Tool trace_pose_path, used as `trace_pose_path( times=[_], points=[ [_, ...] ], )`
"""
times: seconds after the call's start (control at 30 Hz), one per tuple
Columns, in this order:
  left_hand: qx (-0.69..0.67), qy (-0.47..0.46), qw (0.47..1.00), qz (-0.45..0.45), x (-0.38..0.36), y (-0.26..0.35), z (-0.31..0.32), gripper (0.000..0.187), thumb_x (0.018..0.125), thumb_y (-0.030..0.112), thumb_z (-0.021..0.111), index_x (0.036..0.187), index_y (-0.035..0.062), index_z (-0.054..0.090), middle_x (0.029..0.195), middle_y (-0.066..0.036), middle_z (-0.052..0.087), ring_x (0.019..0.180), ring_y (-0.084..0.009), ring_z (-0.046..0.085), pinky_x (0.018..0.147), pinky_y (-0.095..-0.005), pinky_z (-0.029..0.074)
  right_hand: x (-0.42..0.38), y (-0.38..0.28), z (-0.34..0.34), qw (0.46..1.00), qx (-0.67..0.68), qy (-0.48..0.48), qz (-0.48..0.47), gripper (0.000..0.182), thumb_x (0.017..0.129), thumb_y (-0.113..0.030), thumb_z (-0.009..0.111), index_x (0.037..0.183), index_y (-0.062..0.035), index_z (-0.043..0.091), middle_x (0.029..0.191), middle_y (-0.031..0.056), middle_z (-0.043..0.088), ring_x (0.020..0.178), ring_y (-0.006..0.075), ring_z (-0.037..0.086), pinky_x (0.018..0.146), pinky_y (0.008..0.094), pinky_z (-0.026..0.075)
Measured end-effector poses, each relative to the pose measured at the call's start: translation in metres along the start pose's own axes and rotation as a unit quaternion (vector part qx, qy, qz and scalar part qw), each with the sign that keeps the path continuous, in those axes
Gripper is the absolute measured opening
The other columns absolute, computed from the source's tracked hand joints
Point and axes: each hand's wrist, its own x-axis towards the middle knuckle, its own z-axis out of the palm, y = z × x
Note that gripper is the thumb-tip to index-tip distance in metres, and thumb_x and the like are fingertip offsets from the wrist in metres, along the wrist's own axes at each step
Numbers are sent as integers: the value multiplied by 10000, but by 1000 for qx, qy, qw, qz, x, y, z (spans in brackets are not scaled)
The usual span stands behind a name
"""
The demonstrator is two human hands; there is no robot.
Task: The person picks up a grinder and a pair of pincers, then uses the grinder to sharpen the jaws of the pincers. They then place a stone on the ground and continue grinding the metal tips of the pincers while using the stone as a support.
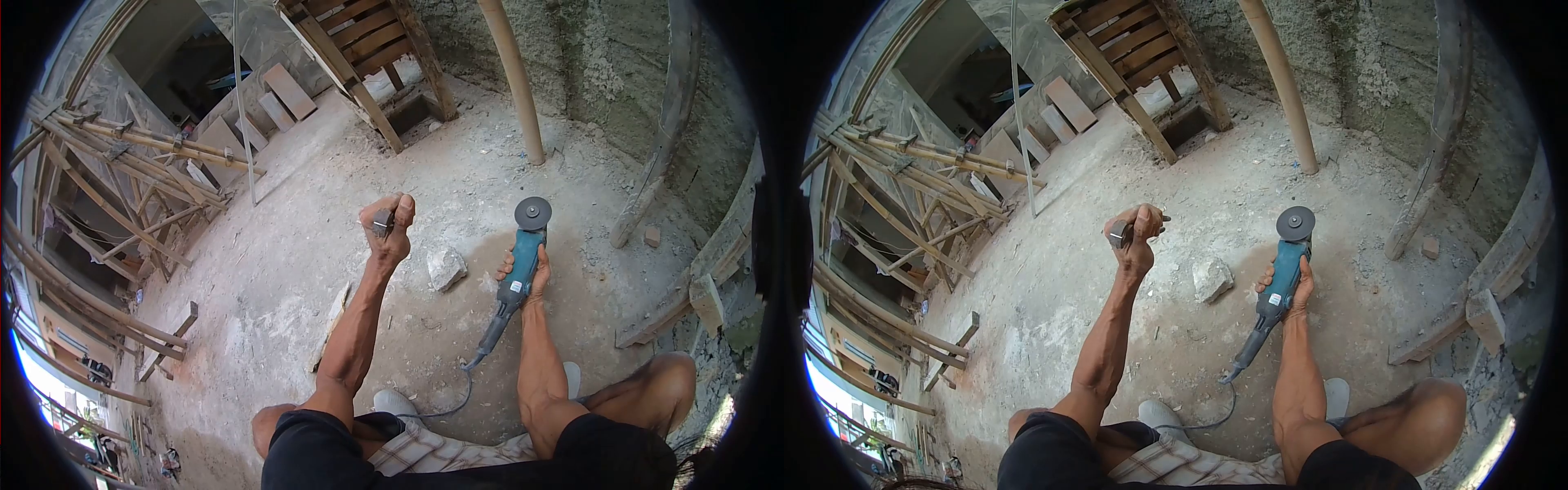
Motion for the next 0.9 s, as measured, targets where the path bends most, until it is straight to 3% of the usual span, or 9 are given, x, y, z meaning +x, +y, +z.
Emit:
trace_pose_path(
  times=[0.33,0.4,0.53,0.6,0.67,0.73,0.8,0.9],
  points=[
    [99,-4,994,35,4,17,5,504,905,221,659,535,65,354,484,12,318,458,-82,277,418,-298,219,1,-1,-4,1000,-10,-10,-8,612,853,-586,556,1065,-12,551,764,96,584,641,218,583,625,394,490],
    [102,-40,994,-29,5,13,4,500,909,221,668,545,75,357,496,41,309,476,-73,261,429,-301,214,2,-2,1,1000,2,6,2,612,823,-589,587,1031,-14,561,734,109,601,621,247,611,619,420,516],
    [92,-132,956,-247,-1,-10,5,496,893,248,697,562,95,359,528,63,323,503,-69,255,467,-297,217,8,-1,-1,1000,22,-8,11,592,841,-577,576,1021,-13,566,766,145,623,642,270,629,633,440,533],
    [71,-185,940,-280,-19,-28,4,432,904,250,693,596,133,413,516,65,380,442,-51,319,424,-260,271,11,1,0,1000,20,-14,2,584,849,-558,572,1026,-1,564,772,153,625,649,274,637,631,451,540],
    [6,-214,891,-401,-34,-30,10,404,896,251,699,609,129,443,504,52,395,424,-59,325,415,-259,265,11,3,7,1000,21,3,-2,580,859,-541,565,1033,13,555,780,160,629,639,275,640,621,454,549],
    [-24,-307,801,-513,-41,-19,14,362,870,289,723,644,92,520,518,21,458,422,-66,346,410,-254,264,13,5,5,1000,26,12,-2,588,856,-540,567,1031,21,549,781,164,629,644,278,641,618,462,549],
    [87,-382,784,-481,-62,-20,23,316,856,303,733,739,27,632,595,-27,575,437,-67,361,410,-257,260,16,9,3,999,30,19,-9,597,853,-547,567,1026,25,549,774,163,628,648,278,641,621,467,549],
    [101,-446,754,-471,-82,-15,34,374,841,357,732,875,-13,695,732,-76,675,469,-68,397,426,-261,289,17,14,7,998,47,25,-13,575,849,-544,572,992,13,547,759,157,623,651,277,640,621,470,549]
  ],
)
